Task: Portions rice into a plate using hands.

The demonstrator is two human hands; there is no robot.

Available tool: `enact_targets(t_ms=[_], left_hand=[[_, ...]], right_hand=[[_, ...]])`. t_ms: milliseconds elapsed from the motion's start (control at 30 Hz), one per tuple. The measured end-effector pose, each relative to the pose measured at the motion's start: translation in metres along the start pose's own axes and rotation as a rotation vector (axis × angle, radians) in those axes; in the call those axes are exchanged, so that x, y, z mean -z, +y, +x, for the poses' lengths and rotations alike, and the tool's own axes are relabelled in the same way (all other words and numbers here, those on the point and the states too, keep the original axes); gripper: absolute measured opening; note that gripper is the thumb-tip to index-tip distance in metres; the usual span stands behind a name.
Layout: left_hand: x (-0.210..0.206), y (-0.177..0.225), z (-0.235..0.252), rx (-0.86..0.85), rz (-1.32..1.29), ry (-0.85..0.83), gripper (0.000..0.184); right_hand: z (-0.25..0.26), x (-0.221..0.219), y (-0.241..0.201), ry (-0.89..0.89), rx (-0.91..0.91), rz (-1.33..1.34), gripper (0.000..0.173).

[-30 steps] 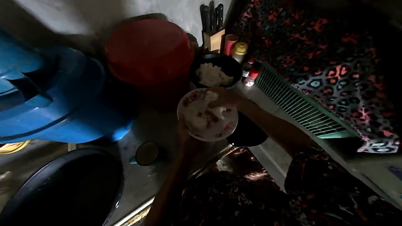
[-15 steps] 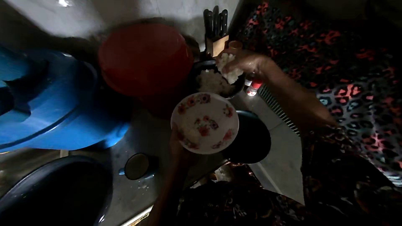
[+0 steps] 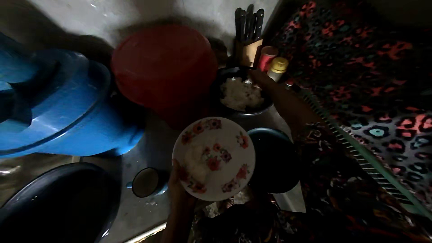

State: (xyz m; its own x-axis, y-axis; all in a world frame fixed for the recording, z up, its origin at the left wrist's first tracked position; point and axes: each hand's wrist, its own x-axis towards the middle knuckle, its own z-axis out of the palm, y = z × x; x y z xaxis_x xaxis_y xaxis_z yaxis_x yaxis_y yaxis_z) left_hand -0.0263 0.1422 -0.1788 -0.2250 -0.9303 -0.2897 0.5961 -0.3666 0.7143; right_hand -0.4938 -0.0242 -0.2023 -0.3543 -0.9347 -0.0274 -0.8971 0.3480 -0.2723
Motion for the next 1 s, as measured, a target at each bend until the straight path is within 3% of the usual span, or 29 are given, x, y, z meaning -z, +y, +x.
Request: enact_targets(t_ms=[100, 133, 167, 233, 333, 467, 567, 667, 767, 900, 1000], left_hand=[[0.002, 0.000, -0.002, 0.008, -0.014, -0.012, 0.048], [0.003, 0.000, -0.003, 0.015, -0.028, -0.030, 0.049], [0.004, -0.001, -0.003, 0.022, -0.048, -0.054, 0.049], [0.006, -0.002, -0.002, 0.033, -0.068, -0.091, 0.050], [0.003, -0.001, -0.003, 0.033, -0.036, -0.057, 0.050], [0.005, 0.000, -0.002, 0.040, -0.052, -0.070, 0.050], [0.005, 0.000, -0.002, 0.059, -0.081, -0.099, 0.050], [0.003, 0.000, -0.002, 0.051, -0.064, -0.100, 0.049], [0.007, 0.001, -0.004, 0.054, -0.084, -0.127, 0.050], [0.009, 0.004, -0.004, 0.035, -0.045, -0.107, 0.049], [0.007, 0.006, -0.006, 0.026, 0.006, -0.062, 0.045]], right_hand=[[-0.038, 0.016, -0.033, 0.202, 0.076, 0.000, 0.033], [-0.065, 0.064, -0.077, -0.095, -0.060, -0.014, 0.041], [-0.087, 0.087, -0.111, -0.137, -0.152, 0.051, 0.042], [-0.112, 0.099, -0.139, -0.047, -0.186, 0.135, 0.039], [-0.099, 0.094, -0.128, -0.002, -0.132, 0.156, 0.039], [-0.007, 0.039, -0.049, 0.039, 0.000, -0.002, 0.040], [0.011, 0.031, -0.067, -0.055, 0.005, 0.075, 0.042], [0.008, 0.019, -0.097, -0.131, 0.033, 0.370, 0.040], [0.004, 0.005, -0.113, -0.322, 0.016, 0.565, 0.038], [0.000, 0.003, -0.112, -0.311, 0.021, 0.278, 0.029], [-0.004, 0.016, -0.089, -0.111, 0.009, 0.070, 0.035]])
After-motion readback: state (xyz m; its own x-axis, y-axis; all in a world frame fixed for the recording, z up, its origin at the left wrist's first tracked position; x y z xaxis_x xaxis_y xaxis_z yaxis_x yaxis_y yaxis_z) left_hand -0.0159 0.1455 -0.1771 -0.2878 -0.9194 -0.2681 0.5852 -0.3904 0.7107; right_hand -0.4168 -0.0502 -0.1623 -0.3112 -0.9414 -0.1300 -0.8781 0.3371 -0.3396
